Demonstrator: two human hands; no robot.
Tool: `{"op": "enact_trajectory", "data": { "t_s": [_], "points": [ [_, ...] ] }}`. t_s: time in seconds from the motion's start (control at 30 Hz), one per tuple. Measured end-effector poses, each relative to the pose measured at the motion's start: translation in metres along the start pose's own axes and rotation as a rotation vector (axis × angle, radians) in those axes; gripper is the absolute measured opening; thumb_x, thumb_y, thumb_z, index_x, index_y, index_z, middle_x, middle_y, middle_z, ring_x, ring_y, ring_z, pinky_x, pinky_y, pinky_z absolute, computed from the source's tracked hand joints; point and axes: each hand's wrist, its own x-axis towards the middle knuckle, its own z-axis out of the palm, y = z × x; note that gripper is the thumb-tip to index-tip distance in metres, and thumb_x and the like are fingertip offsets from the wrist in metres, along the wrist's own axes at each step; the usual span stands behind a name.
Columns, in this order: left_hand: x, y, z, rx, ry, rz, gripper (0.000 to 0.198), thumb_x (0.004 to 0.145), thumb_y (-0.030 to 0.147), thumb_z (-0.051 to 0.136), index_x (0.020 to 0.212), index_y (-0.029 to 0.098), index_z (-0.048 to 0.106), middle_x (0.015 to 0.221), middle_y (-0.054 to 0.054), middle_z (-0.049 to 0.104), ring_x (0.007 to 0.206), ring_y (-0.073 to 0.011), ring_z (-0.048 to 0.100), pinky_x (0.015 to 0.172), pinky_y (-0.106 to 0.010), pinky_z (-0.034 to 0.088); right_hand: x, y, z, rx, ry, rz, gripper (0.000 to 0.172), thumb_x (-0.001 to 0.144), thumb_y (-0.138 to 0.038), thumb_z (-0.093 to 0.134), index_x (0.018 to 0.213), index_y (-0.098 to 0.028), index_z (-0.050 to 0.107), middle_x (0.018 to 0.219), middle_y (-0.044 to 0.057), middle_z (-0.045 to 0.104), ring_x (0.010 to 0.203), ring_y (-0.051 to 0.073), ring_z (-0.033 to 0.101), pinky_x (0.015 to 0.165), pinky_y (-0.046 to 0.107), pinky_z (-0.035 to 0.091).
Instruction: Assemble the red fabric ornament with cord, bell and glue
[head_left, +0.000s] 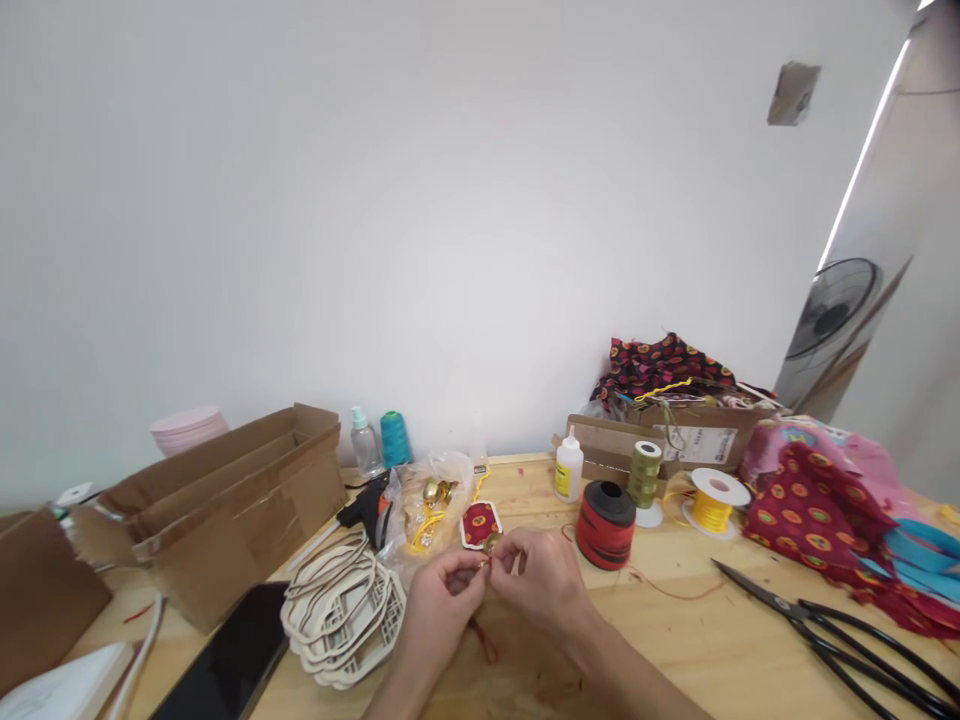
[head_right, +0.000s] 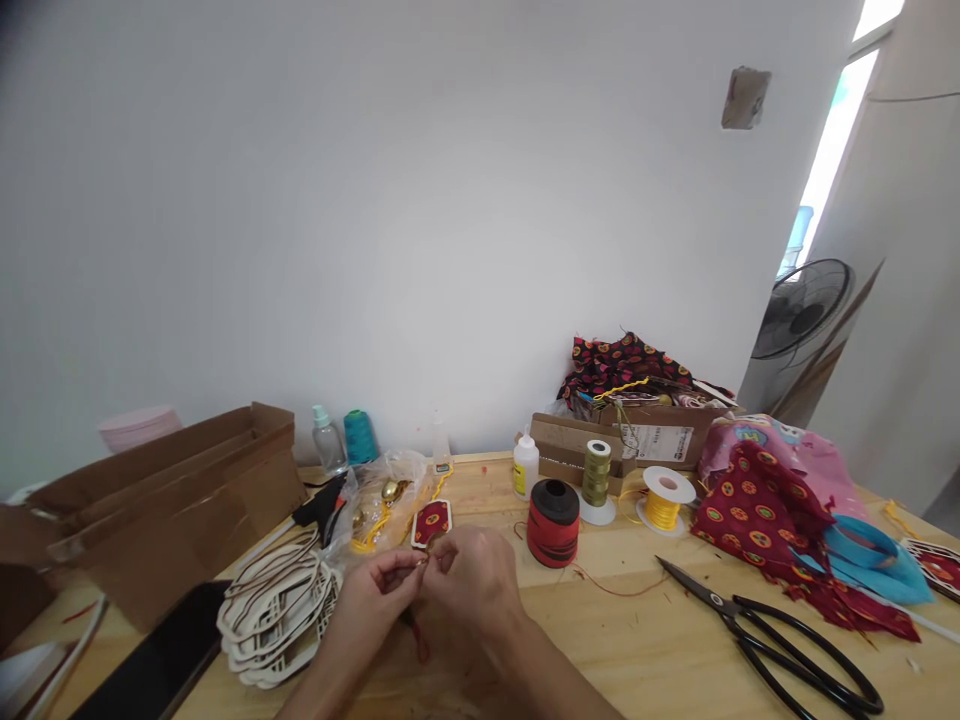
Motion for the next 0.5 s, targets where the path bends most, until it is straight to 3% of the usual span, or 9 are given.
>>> {"op": "enact_trajectory", "data": {
  "t_s": [0.13, 0.27, 0.4, 0.5],
  "points": [
    [0.0, -0.002, -0.001, 0.022, -0.011, 0.011, 0.011, 0.06, 0.023, 0.061, 0.065, 0.016, 0.067, 0.06, -0.002, 0.068, 0.057, -0.0171, 0.06, 0.053, -0.024, 0.047, 0.007, 0.012, 0.005, 0.298, -0.132, 0.225, 0.014, 0.056, -0.019, 0.055, 0.057, -0.017, 0.068, 0.051, -0.001, 0.062, 0.047, 0.009, 0.05, 0.042, 0.017, 0.03],
    [0.0, -0.002, -0.002, 0.036, -0.018, 0.028, 0.011, 0.06, 0.024, 0.061, 0.065, 0.016, 0.067, 0.061, -0.002, 0.066, 0.058, -0.0167, 0.059, 0.054, -0.024, 0.046, 0.011, 0.019, 0.009, 0.41, -0.169, 0.297, 0.014, 0.054, -0.016, 0.054, 0.055, -0.014, 0.068, 0.048, -0.002, 0.06, 0.044, 0.007, 0.046, 0.04, 0.016, 0.029],
    [-0.002, 0.002, -0.001, 0.028, -0.027, 0.102, 0.009, 0.062, 0.025, 0.061, 0.061, 0.017, 0.063, 0.094, -0.008, 0.064, 0.076, -0.0186, 0.06, 0.064, -0.026, 0.048, 0.011, 0.014, 0.007, 0.518, -0.202, 0.36, 0.014, 0.053, -0.013, 0.051, 0.052, -0.013, 0.065, 0.045, -0.003, 0.057, 0.041, 0.006, 0.045, 0.04, 0.016, 0.03],
    [-0.003, 0.001, 0.0, -0.069, -0.11, 0.028, 0.012, 0.065, 0.028, 0.06, 0.065, 0.017, 0.058, 0.108, -0.009, 0.059, 0.066, -0.0145, 0.06, 0.057, -0.025, 0.048, 0.01, 0.008, 0.004, 0.602, -0.235, 0.411, 0.012, 0.053, -0.012, 0.05, 0.049, -0.012, 0.061, 0.044, -0.003, 0.056, 0.039, 0.006, 0.045, 0.041, 0.016, 0.032]
  ]
}}
